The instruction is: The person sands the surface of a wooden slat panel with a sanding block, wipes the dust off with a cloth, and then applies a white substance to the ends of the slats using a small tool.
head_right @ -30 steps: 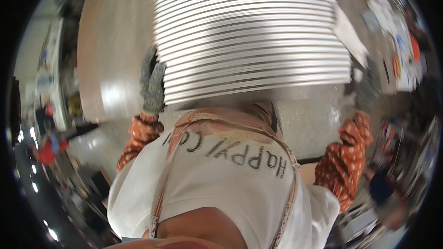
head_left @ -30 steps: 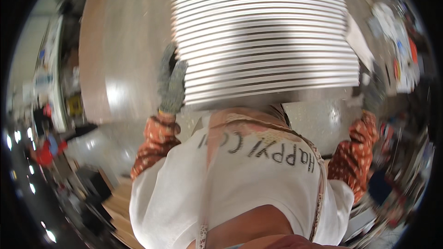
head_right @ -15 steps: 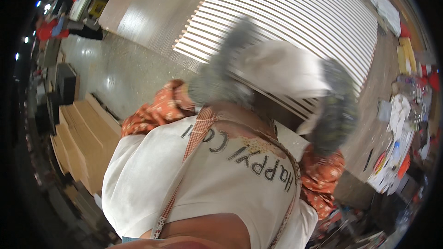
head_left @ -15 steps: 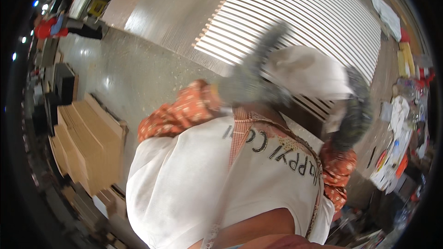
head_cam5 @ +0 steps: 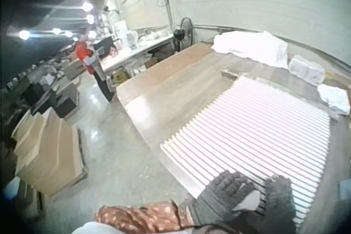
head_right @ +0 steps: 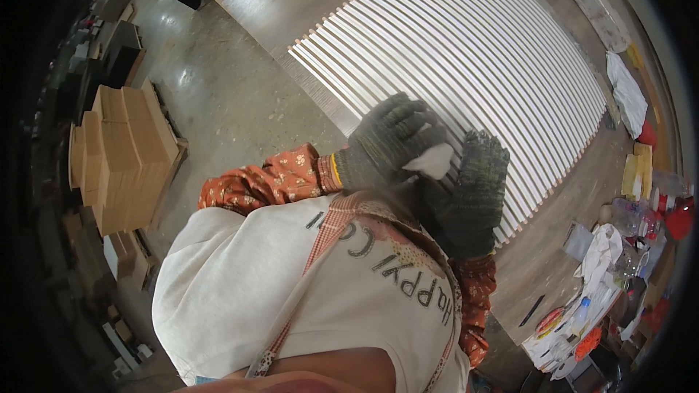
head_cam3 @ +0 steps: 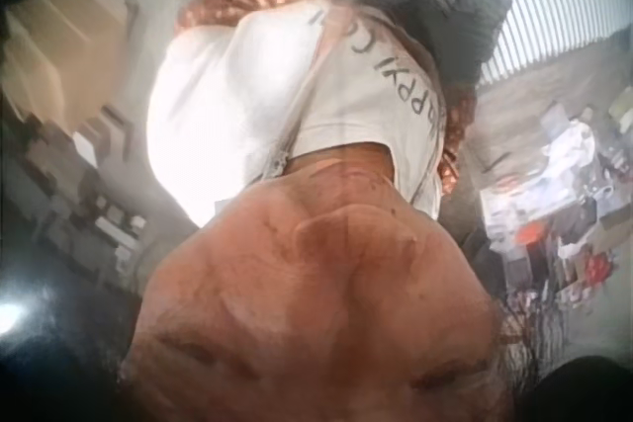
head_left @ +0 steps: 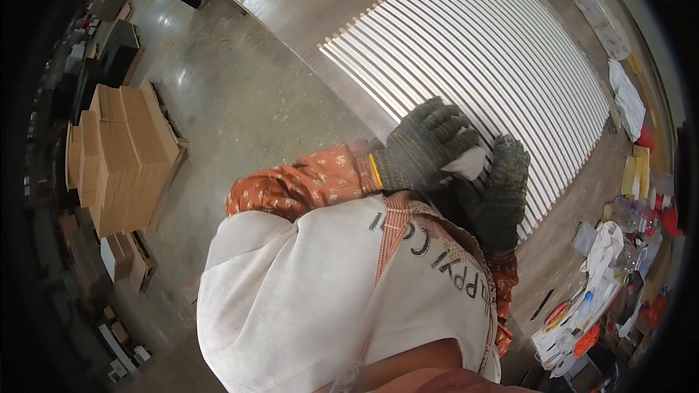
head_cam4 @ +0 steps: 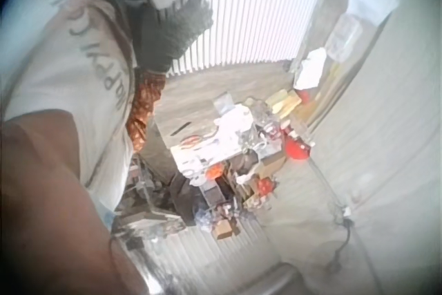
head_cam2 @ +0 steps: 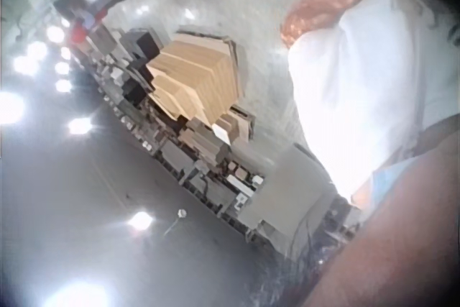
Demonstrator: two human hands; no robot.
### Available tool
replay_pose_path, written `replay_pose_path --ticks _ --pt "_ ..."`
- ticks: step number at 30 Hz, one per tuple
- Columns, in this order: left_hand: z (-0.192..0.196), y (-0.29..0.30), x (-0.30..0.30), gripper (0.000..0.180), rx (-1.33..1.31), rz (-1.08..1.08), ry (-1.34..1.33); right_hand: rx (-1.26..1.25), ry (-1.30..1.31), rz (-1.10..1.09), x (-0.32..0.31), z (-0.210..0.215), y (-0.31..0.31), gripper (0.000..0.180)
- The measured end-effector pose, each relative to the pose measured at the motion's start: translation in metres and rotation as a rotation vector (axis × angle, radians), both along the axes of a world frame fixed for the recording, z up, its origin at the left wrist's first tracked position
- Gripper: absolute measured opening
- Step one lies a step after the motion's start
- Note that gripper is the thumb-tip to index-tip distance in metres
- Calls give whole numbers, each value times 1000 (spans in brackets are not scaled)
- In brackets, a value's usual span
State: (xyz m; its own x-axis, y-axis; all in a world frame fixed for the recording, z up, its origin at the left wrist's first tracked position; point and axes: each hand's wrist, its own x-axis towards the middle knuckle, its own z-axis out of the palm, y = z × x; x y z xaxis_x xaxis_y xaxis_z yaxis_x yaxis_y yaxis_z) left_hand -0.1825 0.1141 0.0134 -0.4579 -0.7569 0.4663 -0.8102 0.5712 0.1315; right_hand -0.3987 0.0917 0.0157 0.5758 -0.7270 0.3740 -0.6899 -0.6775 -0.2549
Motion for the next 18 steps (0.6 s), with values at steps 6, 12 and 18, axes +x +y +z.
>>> replay_pose_path --ticks 6,12,18 --pt "-45 -32 162 43 -122 498 139 -355 452 -53 -36 -86 -38 60" --pt "-6 -47 219 34 -178 612 641 -200 163 51 -15 -24 -8 66" --pt "-29 -62 93 58 69 -283 548 -24 126 25 -13 6 -7 74"
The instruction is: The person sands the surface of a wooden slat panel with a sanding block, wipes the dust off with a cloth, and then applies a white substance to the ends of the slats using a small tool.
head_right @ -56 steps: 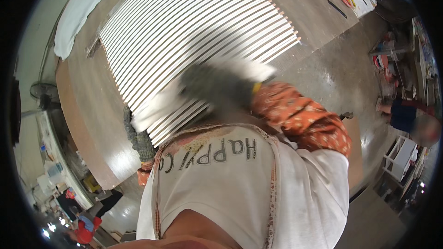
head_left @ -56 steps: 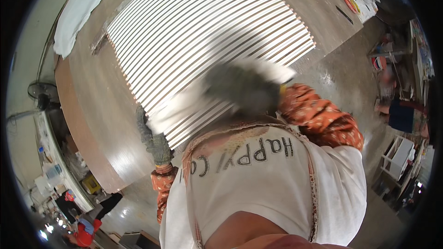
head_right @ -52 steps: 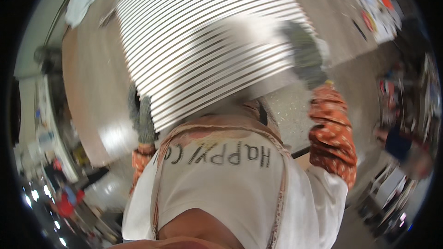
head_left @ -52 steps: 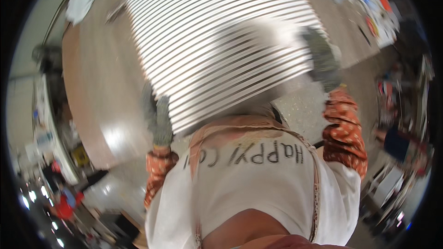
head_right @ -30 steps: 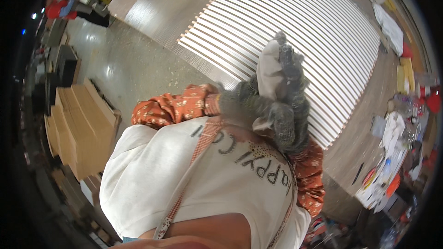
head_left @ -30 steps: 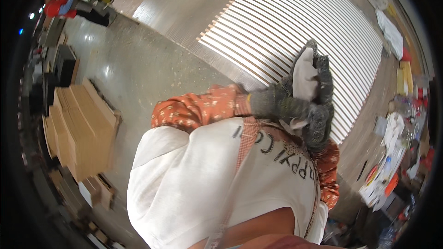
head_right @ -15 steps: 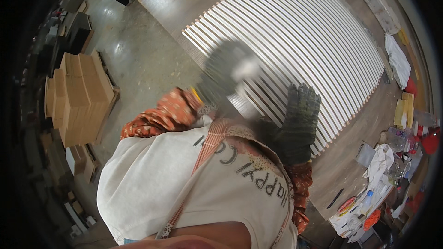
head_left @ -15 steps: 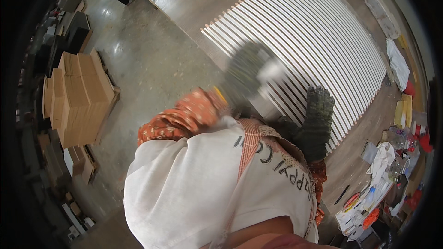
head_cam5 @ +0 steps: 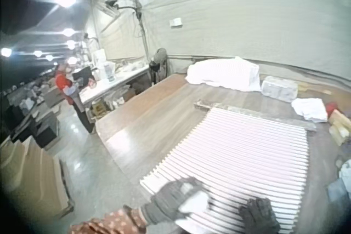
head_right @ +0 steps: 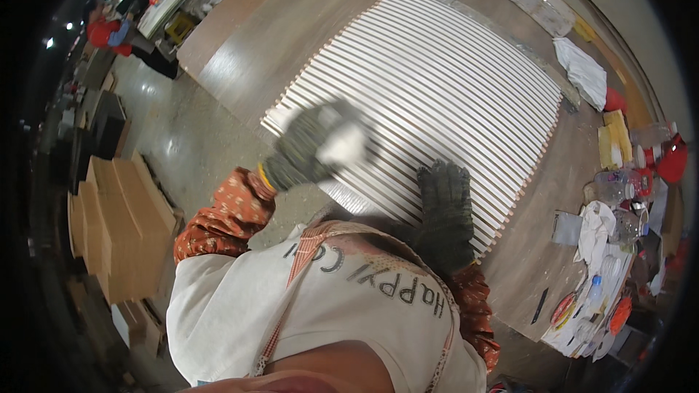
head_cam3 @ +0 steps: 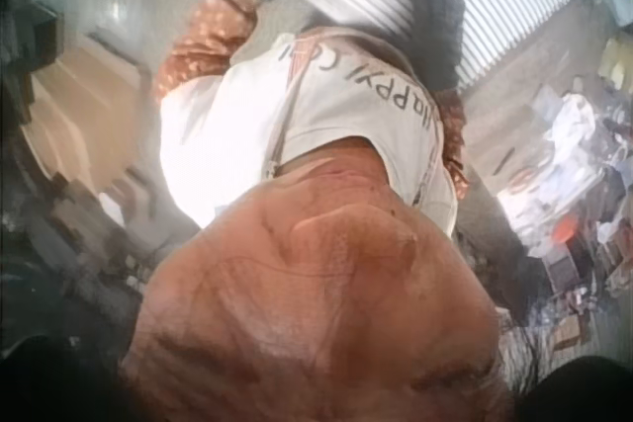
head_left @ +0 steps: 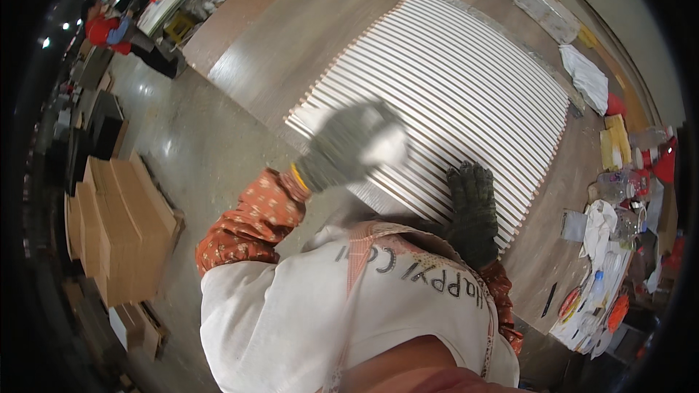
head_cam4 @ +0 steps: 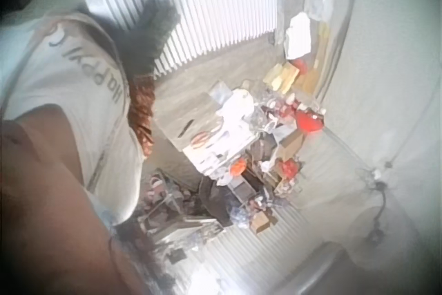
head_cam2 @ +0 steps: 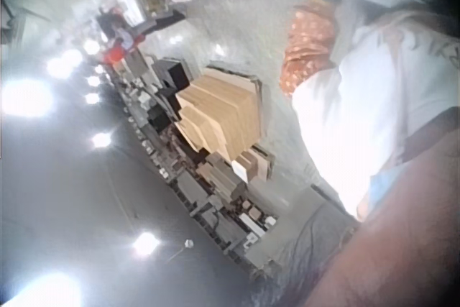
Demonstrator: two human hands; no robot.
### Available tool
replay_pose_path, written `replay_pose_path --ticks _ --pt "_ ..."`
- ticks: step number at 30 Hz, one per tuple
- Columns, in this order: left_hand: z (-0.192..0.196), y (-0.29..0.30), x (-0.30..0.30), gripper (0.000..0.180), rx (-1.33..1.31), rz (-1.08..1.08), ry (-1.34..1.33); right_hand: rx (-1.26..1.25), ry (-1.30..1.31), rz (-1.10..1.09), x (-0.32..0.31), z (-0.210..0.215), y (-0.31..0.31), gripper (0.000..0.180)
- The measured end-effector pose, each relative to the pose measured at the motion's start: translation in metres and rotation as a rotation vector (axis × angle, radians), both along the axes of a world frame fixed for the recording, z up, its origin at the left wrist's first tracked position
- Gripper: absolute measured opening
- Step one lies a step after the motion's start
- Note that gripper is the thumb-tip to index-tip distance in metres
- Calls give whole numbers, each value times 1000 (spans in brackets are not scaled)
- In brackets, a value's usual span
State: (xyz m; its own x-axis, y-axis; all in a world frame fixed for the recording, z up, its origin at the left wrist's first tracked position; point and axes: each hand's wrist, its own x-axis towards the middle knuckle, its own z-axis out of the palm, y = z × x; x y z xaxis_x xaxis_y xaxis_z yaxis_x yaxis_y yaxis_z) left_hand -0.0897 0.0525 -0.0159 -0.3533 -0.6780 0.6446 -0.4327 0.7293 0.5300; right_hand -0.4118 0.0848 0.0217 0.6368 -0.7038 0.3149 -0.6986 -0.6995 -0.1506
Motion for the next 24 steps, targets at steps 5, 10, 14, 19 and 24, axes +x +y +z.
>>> replay_pose_path --ticks 5,10,14,19,24 --pt "22 -34 38 54 589 -66 237 96 -6 -26 3 12 9 81" --pt "61 -69 127 43 552 484 158 224 -157 2 1 25 7 80" --pt "98 -102 74 46 2 308 43 302 -459 -137 -3 24 -4 70" --pt "105 -114 -77 64 -206 -109 -569 64 -207 -270 0 14 -9 58" --pt "47 -171 -142 51 -277 -574 -525 74 -243 -282 -4 12 -11 56"
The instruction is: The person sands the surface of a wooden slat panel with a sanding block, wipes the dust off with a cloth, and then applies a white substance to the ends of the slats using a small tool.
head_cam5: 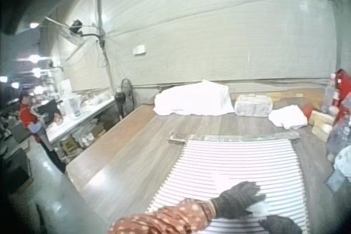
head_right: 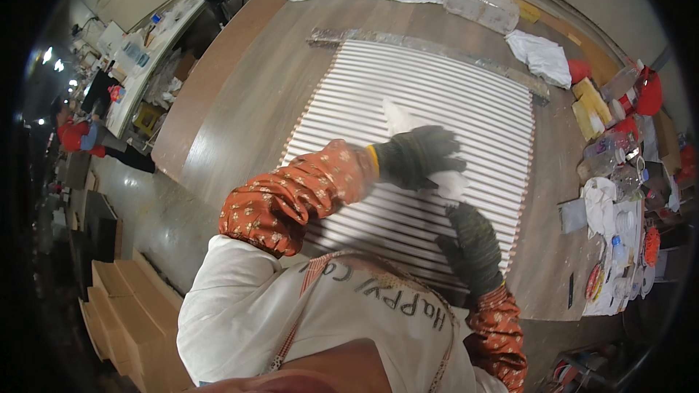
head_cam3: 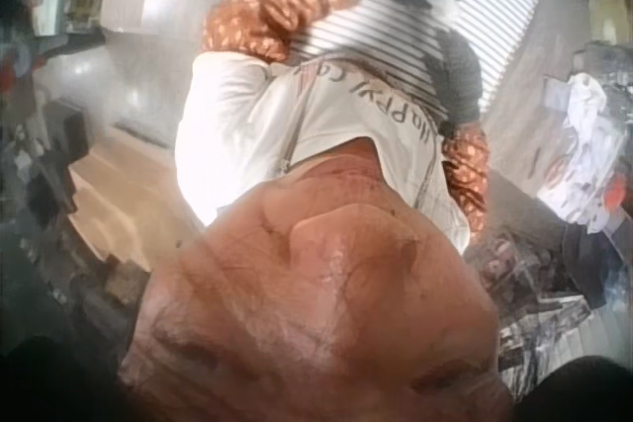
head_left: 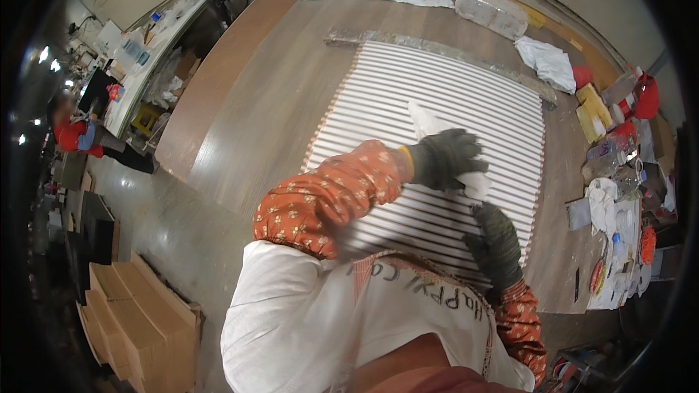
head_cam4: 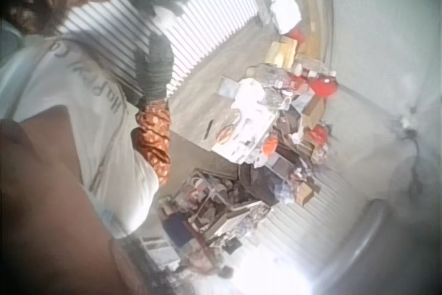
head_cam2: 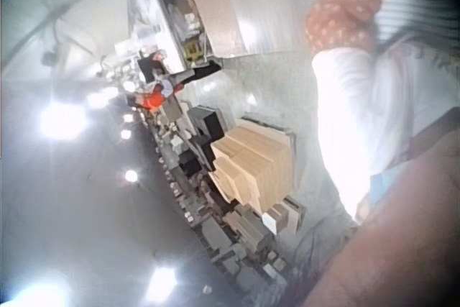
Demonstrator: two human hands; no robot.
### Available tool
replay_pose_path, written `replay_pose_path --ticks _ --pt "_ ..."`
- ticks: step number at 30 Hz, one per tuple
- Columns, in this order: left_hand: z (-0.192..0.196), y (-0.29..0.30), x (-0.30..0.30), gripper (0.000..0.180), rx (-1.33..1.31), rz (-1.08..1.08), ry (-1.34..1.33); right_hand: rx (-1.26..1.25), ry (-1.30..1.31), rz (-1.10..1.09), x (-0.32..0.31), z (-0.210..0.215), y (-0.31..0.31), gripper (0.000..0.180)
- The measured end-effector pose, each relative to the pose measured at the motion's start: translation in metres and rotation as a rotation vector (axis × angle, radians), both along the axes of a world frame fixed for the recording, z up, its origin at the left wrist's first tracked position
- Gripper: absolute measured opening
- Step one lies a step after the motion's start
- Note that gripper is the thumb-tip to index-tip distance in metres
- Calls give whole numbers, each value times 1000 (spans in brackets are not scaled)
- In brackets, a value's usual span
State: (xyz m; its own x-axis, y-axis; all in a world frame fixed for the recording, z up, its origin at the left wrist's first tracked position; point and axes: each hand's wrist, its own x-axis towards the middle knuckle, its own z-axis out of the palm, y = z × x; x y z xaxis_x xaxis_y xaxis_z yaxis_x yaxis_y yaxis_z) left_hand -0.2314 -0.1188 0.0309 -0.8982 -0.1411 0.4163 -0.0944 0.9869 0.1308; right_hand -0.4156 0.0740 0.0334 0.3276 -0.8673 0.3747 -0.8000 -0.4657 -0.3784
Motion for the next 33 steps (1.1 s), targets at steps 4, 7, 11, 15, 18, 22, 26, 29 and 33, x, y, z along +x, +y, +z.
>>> replay_pose_path --ticks 4,7,11,15,18,22,26,29,33 --pt "-1 -57 77 32 398 390 113 -47 -9 8 1 0 3 54" --pt "-29 -108 178 26 206 882 153 -3 -53 11 4 3 0 50" --pt "-25 -120 264 41 572 1126 555 314 -340 50 -13 9 -10 42" --pt "42 -99 199 38 749 915 891 727 -884 13 -20 47 -66 53" --pt "76 -62 104 37 1005 570 535 640 -1147 91 29 55 -130 57" --pt "22 -64 94 47 1348 164 421 191 -1330 294 101 48 -192 63" --pt "68 -65 77 66 1134 202 336 -154 -765 79 16 77 -193 47" --pt "34 -114 123 63 768 508 138 -417 -538 -365 -100 32 -162 41" --pt "1 -158 151 59 447 938 -65 -251 383 -849 -213 6 -112 53"
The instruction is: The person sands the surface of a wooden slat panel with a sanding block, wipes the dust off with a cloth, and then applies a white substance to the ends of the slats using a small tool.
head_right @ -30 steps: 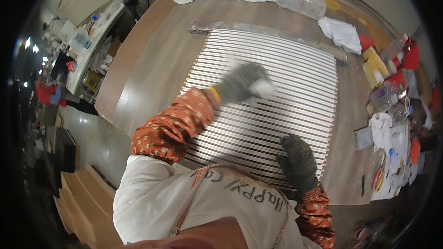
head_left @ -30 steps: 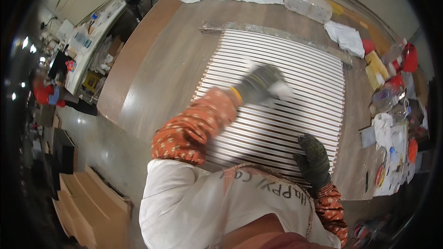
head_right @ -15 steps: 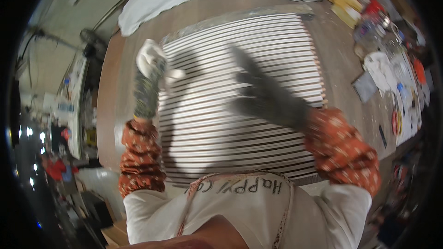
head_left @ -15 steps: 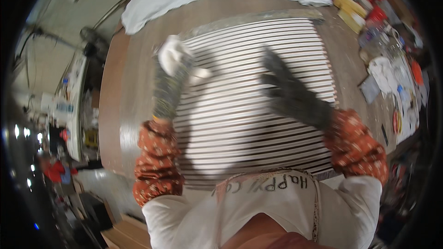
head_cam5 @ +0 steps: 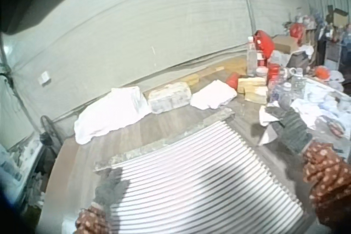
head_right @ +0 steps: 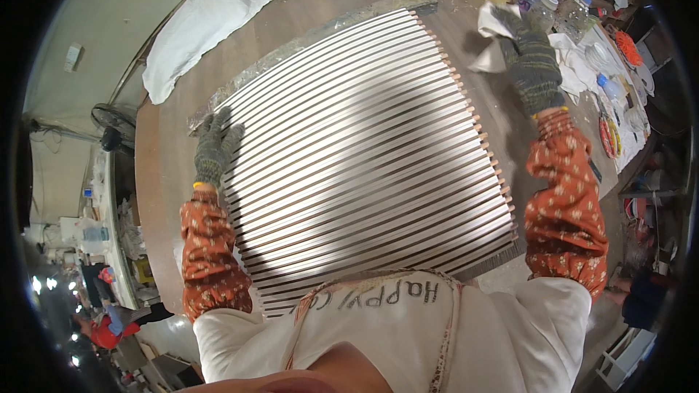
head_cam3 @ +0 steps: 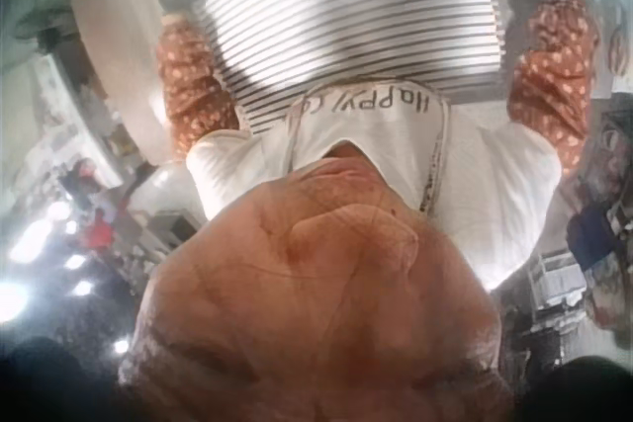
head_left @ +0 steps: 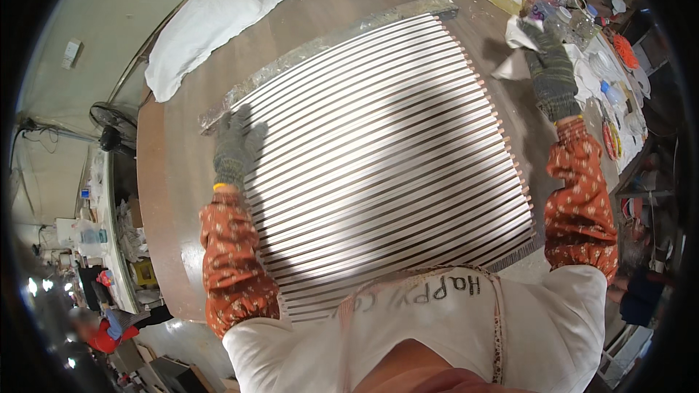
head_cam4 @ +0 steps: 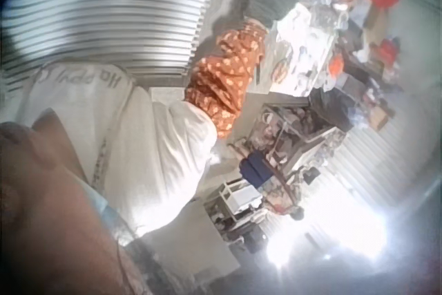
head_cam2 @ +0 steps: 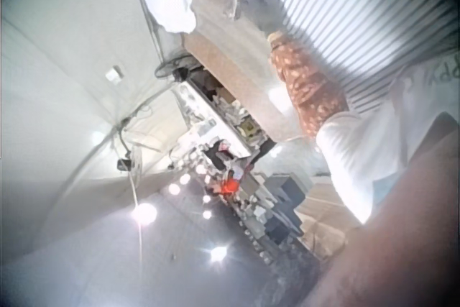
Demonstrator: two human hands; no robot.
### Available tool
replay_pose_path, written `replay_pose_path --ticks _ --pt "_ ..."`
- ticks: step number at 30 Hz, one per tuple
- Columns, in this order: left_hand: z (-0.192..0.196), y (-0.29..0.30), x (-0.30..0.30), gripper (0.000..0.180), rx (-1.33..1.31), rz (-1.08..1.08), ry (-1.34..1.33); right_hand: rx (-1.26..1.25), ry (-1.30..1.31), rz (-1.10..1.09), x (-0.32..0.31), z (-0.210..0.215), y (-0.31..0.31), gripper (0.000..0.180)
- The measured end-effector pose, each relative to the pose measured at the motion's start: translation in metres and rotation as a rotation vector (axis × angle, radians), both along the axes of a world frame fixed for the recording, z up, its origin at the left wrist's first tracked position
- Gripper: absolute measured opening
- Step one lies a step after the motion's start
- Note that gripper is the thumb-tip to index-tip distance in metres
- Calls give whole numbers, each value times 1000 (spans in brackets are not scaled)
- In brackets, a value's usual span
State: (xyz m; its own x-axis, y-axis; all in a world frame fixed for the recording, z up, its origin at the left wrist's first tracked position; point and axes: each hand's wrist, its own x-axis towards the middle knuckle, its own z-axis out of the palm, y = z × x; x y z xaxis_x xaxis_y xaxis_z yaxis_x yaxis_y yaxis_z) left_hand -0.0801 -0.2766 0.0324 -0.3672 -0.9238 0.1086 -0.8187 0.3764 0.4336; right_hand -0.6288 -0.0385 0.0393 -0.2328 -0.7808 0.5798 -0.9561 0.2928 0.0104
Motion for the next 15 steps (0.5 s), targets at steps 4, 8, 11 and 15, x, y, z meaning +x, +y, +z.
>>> replay_pose_path --ticks 4,8,11,15 --pt "-6 -13 -2 71 218 193 403 524 68 -342 56 41 10 54" --pt "-16 -27 -1 72 296 223 591 263 -391 -39 52 17 -28 58" --pt "-25 -37 11 75 257 236 600 246 -772 49 58 -2 -98 58" --pt "-26 -40 2 73 219 216 552 234 -927 234 9 -56 -173 56"
